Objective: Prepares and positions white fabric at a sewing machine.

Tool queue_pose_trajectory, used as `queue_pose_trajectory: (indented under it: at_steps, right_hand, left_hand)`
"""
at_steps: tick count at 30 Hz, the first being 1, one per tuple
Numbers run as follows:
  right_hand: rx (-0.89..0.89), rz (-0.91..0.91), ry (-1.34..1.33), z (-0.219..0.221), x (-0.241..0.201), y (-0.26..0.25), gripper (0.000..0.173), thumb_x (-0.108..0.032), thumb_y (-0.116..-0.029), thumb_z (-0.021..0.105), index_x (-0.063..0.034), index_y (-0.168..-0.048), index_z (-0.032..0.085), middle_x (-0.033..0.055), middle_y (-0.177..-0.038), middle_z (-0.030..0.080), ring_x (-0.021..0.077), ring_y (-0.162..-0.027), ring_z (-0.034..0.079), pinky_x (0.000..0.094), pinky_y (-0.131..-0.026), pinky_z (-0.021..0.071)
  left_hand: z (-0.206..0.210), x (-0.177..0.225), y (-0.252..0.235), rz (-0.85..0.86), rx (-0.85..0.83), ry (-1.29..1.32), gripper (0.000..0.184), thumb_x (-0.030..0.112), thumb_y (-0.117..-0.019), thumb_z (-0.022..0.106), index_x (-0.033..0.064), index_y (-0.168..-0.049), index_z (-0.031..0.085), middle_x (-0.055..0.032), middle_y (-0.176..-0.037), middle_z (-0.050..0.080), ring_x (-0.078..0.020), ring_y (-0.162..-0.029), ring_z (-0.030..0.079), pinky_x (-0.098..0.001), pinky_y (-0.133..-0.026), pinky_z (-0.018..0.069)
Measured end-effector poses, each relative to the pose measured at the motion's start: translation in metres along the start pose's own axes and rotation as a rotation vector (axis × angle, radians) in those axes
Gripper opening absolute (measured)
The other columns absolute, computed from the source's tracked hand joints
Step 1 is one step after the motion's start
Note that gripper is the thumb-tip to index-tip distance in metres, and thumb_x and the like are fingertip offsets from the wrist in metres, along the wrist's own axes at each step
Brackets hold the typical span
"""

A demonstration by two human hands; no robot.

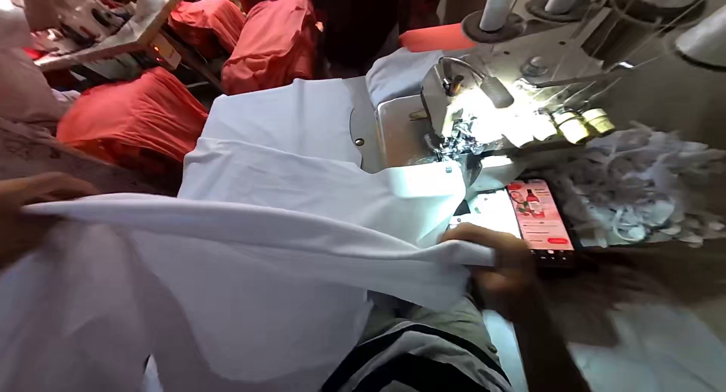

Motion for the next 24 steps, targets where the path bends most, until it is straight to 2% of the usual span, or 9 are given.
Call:
queue_pose_trajectory:
  at_steps: [2, 4, 9, 13, 16, 18, 21, 22, 24]
  right_hand:
    - [-0.159, 0.070, 0.248, 0.035, 0.022, 0.008, 0.016, -0.009, -0.0904, 0.060, -0.0100, -0.097, 0.074, 0.0027, -0.123, 0.071, 0.0168, -0.106, 0.067, 0.0365, -0.087, 0.0569]
    - [-0.320, 0.066, 0.608, 0.062, 0.033, 0.016, 0.021, 0.000, -0.0789, 0.064, -0.0123, -0.094, 0.072, 0.0069, -0.133, 0.066, 0.0289, -0.100, 0.067, 0.0447, -0.072, 0.0573]
    - [-0.370, 0.112, 1.009, 0.051, 0.038, 0.029, 0.019, 0.003, -0.0718, 0.070, -0.0073, -0.088, 0.069, 0.0122, -0.090, 0.065, 0.0321, -0.076, 0.066, 0.0424, -0.051, 0.0506]
    - [-0.393, 0.220, 1.102, 0.020, 0.041, 0.039, 0.018, 0.002, -0.0701, 0.071, -0.0063, -0.086, 0.069, 0.0104, -0.073, 0.064, 0.0315, -0.065, 0.065, 0.0441, -0.048, 0.0477]
    - [-0.328, 0.157, 1.048, 0.001, 0.031, 0.038, 0.012, -0.001, -0.0701, 0.066, -0.0069, -0.081, 0.067, 0.0086, -0.067, 0.059, 0.0309, -0.060, 0.062, 0.0439, -0.045, 0.0438]
    - [-0.256, 0.019, 0.921, -0.002, 0.014, 0.033, 0.011, -0.007, -0.0725, 0.059, -0.0092, -0.080, 0.067, 0.0068, -0.081, 0.064, 0.0281, -0.071, 0.063, 0.0406, -0.051, 0.0473]
    - [-0.304, -0.125, 0.666, 0.016, 0.006, 0.025, 0.011, -0.009, -0.0833, 0.058, -0.0125, -0.086, 0.068, 0.0081, -0.124, 0.068, 0.0273, -0.113, 0.063, 0.0424, -0.089, 0.0534]
    - [-0.344, -0.161, 0.659, 0.027, 0.011, 0.024, 0.011, -0.009, -0.0805, 0.060, -0.0130, -0.086, 0.068, 0.0091, -0.129, 0.067, 0.0293, -0.119, 0.062, 0.0465, -0.095, 0.0511]
    - [-0.443, -0.175, 0.739, 0.046, 0.027, 0.023, 0.014, -0.004, -0.0767, 0.064, -0.0108, -0.088, 0.067, 0.0113, -0.120, 0.069, 0.0319, -0.114, 0.064, 0.0541, -0.099, 0.0464]
  left_hand:
    - [0.032, -0.006, -0.025, 0.080, -0.017, -0.009, 0.024, -0.016, -0.0901, 0.062, -0.0036, -0.109, 0.070, -0.0233, -0.098, 0.072, -0.0433, -0.089, 0.070, -0.0645, -0.081, 0.0523]
    - [0.074, -0.032, -0.049, 0.260, 0.066, 0.010, 0.029, -0.010, -0.0831, 0.067, 0.0095, -0.103, 0.075, -0.0127, -0.089, 0.074, -0.0376, -0.077, 0.071, -0.0686, -0.067, 0.0534]
    - [0.110, -0.027, -0.065, 0.293, 0.031, 0.080, 0.028, -0.007, -0.0859, 0.070, 0.0132, -0.105, 0.076, -0.0085, -0.091, 0.075, -0.0319, -0.078, 0.072, -0.0657, -0.070, 0.0547]
    - [0.097, -0.033, -0.058, 0.359, 0.045, 0.145, 0.022, 0.015, -0.0874, 0.067, 0.0199, -0.108, 0.073, 0.0029, -0.094, 0.074, -0.0158, -0.080, 0.072, -0.0502, -0.070, 0.0594]
    - [0.069, -0.007, -0.046, 0.256, -0.001, 0.299, 0.025, -0.009, -0.0803, 0.070, 0.0026, -0.102, 0.068, -0.0052, -0.099, 0.071, -0.0175, -0.089, 0.069, -0.0435, -0.081, 0.0580]
    - [0.053, 0.013, -0.038, 0.110, 0.011, 0.308, 0.029, -0.026, -0.0789, 0.065, -0.0075, -0.101, 0.063, -0.0150, -0.093, 0.069, -0.0241, -0.086, 0.067, -0.0456, -0.082, 0.0552]
    - [0.049, 0.011, -0.034, 0.056, 0.048, 0.278, 0.025, -0.027, -0.0798, 0.063, -0.0111, -0.100, 0.061, -0.0196, -0.086, 0.067, -0.0248, -0.079, 0.065, -0.0422, -0.077, 0.0530]
    - [0.051, 0.007, -0.036, 0.091, 0.056, 0.278, 0.026, -0.027, -0.0785, 0.062, -0.0112, -0.099, 0.062, -0.0191, -0.085, 0.067, -0.0238, -0.078, 0.065, -0.0416, -0.077, 0.0537]
    - [0.055, 0.006, -0.040, 0.182, 0.038, 0.268, 0.024, -0.024, -0.0791, 0.063, -0.0106, -0.099, 0.064, -0.0186, -0.089, 0.068, -0.0257, -0.080, 0.066, -0.0474, -0.078, 0.0543]
Point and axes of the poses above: each hand's wrist, its own y-axis away from the middle knuckle, its own z-axis out of the palm, x = y × z, the point moved 5 cm from there along -y, towards the middle knuckle
